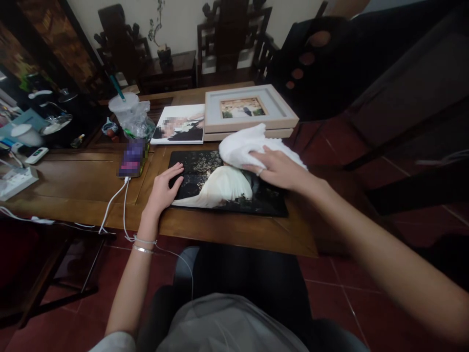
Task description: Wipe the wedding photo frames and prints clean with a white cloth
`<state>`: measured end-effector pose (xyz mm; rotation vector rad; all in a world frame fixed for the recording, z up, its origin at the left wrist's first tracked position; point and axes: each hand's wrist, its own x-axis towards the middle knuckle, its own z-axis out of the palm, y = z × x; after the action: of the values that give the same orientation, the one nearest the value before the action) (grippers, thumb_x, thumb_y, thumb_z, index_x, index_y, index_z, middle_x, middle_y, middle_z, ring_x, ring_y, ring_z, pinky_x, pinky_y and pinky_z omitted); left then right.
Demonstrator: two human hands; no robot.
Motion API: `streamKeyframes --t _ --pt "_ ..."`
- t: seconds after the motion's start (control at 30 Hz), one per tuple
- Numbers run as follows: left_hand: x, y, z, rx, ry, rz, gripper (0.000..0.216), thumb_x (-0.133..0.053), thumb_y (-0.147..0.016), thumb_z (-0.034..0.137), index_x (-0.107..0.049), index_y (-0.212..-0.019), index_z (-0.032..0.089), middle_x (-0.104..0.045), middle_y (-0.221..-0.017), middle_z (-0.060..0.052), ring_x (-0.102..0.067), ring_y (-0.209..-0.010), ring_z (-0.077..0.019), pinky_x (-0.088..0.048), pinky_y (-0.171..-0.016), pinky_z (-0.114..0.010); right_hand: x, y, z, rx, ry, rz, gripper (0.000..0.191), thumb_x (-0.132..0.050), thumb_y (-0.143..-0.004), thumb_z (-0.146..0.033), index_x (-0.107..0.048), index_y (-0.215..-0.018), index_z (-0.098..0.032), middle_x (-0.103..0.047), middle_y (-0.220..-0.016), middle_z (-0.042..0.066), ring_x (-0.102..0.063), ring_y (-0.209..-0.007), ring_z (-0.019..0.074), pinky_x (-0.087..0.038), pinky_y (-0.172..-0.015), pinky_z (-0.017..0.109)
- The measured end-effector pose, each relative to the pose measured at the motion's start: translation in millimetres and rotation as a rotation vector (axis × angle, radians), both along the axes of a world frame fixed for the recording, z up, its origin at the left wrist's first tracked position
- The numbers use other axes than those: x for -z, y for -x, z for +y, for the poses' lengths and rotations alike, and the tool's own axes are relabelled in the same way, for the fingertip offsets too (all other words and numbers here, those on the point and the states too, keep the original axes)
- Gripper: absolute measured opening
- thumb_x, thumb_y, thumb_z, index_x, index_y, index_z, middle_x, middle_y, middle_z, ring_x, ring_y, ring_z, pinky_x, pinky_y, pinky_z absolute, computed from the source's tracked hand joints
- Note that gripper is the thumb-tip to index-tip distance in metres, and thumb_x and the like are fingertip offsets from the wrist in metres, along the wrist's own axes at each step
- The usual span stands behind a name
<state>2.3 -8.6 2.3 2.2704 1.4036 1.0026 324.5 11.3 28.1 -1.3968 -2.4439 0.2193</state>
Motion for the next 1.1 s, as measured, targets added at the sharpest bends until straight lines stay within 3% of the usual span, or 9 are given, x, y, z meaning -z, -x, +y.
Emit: streamKeyframes --t 0.17,0.33,0.43,0.53,0.67,0.83,0.93,1.0,1.1 --pt "-1.4 -1 -1 -0.010 0.018 -0.007 0.030 -0.052 -0.093 0.026 -0.068 -0.116 0.018 -0.064 -0.132 -0.010 -0.056 -0.128 -0.0231 -0.041 -0.112 -0.048 4.9 -7 9 0.090 -0.039 0.076 0.028 -0.040 -0.093 -0.037 -0.063 -0.101 -0.022 -0.069 -0.115 0.014 -0.060 -0.113 0.0388 -0.043 -0.096 0.059" --pt "-2.6 -2 -2 -0.016 0.025 -0.001 0.030 -0.051 -0.094 0.025 -0.067 -0.117 0.017 -0.063 -0.132 -0.011 -0.056 -0.128 -0.0233 -0.040 -0.113 -0.047 15.7 2 -63 -0.103 -0.082 0.040 0.025 -0.045 -0.081 -0.014 -0.063 -0.097 -0.021 -0.061 -0.132 0.016 -0.041 -0.138 0.0354 -0.024 -0.110 0.071" --pt "-2.5 -2 -2 -0.017 -0.007 0.004 0.032 -0.052 -0.094 0.026 -0.065 -0.121 0.017 -0.058 -0.139 -0.011 -0.048 -0.136 -0.0239 -0.036 -0.115 -0.047 13.7 3 -111 -0.241 -0.065 0.060 0.027 -0.047 -0.072 -0.008 -0.063 -0.091 -0.022 -0.052 -0.143 0.015 -0.037 -0.140 0.0329 -0.021 -0.112 0.070" --pt "-1.5 0 -2 -0.016 -0.025 0.022 0.034 -0.052 -0.094 0.027 -0.063 -0.124 0.016 -0.053 -0.144 -0.012 -0.042 -0.140 -0.0245 -0.034 -0.116 -0.048 5.4 3 -134 -0.371 -0.024 0.078 0.024 -0.048 -0.072 -0.008 -0.062 -0.086 -0.022 -0.053 -0.143 0.014 -0.041 -0.138 0.0309 -0.022 -0.115 0.066" --pt "0.1 2 0 -0.035 0.006 0.050 0.039 -0.052 -0.094 0.030 -0.060 -0.129 0.014 -0.055 -0.141 -0.015 -0.049 -0.135 -0.0243 -0.037 -0.115 -0.047 -1.3 -2 -107 -0.341 0.045 0.078 0.022 -0.048 -0.082 -0.015 -0.065 -0.093 -0.024 -0.065 -0.130 0.010 -0.052 -0.129 0.0310 -0.030 -0.115 0.058" --pt "0.6 4 2 -0.043 0.026 0.041 0.037 -0.053 -0.093 0.031 -0.062 -0.126 0.015 -0.057 -0.139 -0.014 -0.050 -0.134 -0.0238 -0.036 -0.115 -0.047 -0.3 -11 -26 -0.019 0.056 0.117 0.024 -0.047 -0.090 -0.038 -0.067 -0.098 -0.026 -0.072 -0.113 0.009 -0.052 -0.127 0.0396 -0.045 -0.099 0.058" --pt "0.9 4 2 -0.039 0.034 0.027 0.037 -0.053 -0.093 0.030 -0.063 -0.125 0.015 -0.057 -0.139 -0.014 -0.050 -0.134 -0.0236 -0.037 -0.115 -0.047 -0.6 -10 4 0.094 0.035 0.192 0.028 -0.043 -0.093 -0.042 -0.065 -0.097 -0.026 -0.072 -0.110 0.009 -0.060 -0.114 0.0372 -0.047 -0.095 0.055" --pt "1.2 4 2 -0.043 0.038 0.021 0.036 -0.053 -0.093 0.030 -0.063 -0.125 0.016 -0.058 -0.139 -0.013 -0.049 -0.134 -0.0235 -0.037 -0.115 -0.048 1.0 -5 5 0.117 -0.001 0.203 0.027 -0.042 -0.093 -0.039 -0.064 -0.096 -0.026 -0.072 -0.108 0.009 -0.061 -0.112 0.0364 -0.044 -0.097 0.058" --pt "1.4 4 2 -0.045 0.040 0.018 0.036 -0.052 -0.094 0.030 -0.063 -0.125 0.017 -0.057 -0.139 -0.012 -0.049 -0.135 -0.0236 -0.036 -0.115 -0.048 8.2 2 -23 0.062 -0.049 0.135 0.023 -0.043 -0.089 -0.027 -0.063 -0.100 -0.023 -0.070 -0.115 0.011 -0.053 -0.125 0.0378 -0.034 -0.104 0.067"
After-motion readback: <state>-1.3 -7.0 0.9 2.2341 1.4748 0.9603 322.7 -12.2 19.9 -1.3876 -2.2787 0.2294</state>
